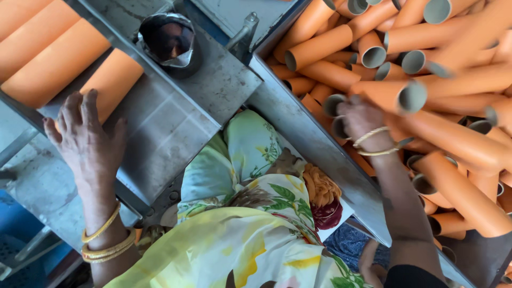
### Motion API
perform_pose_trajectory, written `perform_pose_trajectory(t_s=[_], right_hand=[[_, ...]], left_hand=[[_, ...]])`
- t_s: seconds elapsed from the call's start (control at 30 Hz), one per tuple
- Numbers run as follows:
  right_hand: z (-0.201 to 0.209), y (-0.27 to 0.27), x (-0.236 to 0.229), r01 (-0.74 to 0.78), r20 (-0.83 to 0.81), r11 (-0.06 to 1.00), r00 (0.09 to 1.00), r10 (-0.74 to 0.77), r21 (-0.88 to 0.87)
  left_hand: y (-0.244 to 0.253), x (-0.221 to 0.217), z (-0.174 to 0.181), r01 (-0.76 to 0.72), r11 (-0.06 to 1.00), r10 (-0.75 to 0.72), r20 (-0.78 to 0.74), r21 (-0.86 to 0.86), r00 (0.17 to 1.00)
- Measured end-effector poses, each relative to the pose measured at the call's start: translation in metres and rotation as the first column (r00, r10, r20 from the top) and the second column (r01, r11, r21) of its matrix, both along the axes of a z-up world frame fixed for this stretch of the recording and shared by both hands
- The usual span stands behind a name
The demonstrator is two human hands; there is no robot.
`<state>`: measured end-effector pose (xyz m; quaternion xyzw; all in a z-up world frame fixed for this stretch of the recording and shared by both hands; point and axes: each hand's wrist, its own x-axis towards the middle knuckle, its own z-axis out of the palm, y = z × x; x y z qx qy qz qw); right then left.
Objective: The person sits on the floor and repeatedly picks up orange cylindrical objects from a metal bin, places them into a machine hopper, and then removes them from the output side to return them to the bin. The process is continuous and repetitive.
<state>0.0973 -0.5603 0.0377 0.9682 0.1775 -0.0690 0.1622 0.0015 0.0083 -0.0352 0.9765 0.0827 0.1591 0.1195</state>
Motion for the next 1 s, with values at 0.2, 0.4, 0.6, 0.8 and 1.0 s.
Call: perform_pose_trajectory(t_s=[0.2, 0.4, 0.6, 0.8, 1.0], right_hand=[[0.054, -0.028, -0.057, 0.1, 0.22, 0.93, 0.958, -0.186, 0.353], [0.085, -0.024, -0.088, -0.102, 0.526, 0.907, 0.838, -0.142, 0.408], [0.08, -0.008, -0.088, -0.06, 0.461, 0.86, 0.862, -0.212, 0.507], [0.091, 0.03, -0.103, -0.368, 0.55, 0.51, 0.79, -0.27, 0.778], [0.059, 0.112, -0.099, -0.267, 0.27, 0.041, 0.952, -0.142, 0.963]], left_hand=[[0.001, 0.003, 0.0, 0.012, 0.994, -0.007, 0.045, -0.107, 0.999], [0.0, 0.001, 0.002, 0.012, 0.989, -0.004, 0.052, -0.148, 0.999], [-0.001, 0.0, 0.005, 0.016, 0.981, -0.004, 0.064, -0.193, 0.998], [-0.024, 0.002, 0.048, 0.154, 0.971, -0.139, 0.09, -0.185, 0.986], [-0.127, -0.022, 0.098, 0.619, 0.74, -0.561, 0.268, -0.263, 0.784]])
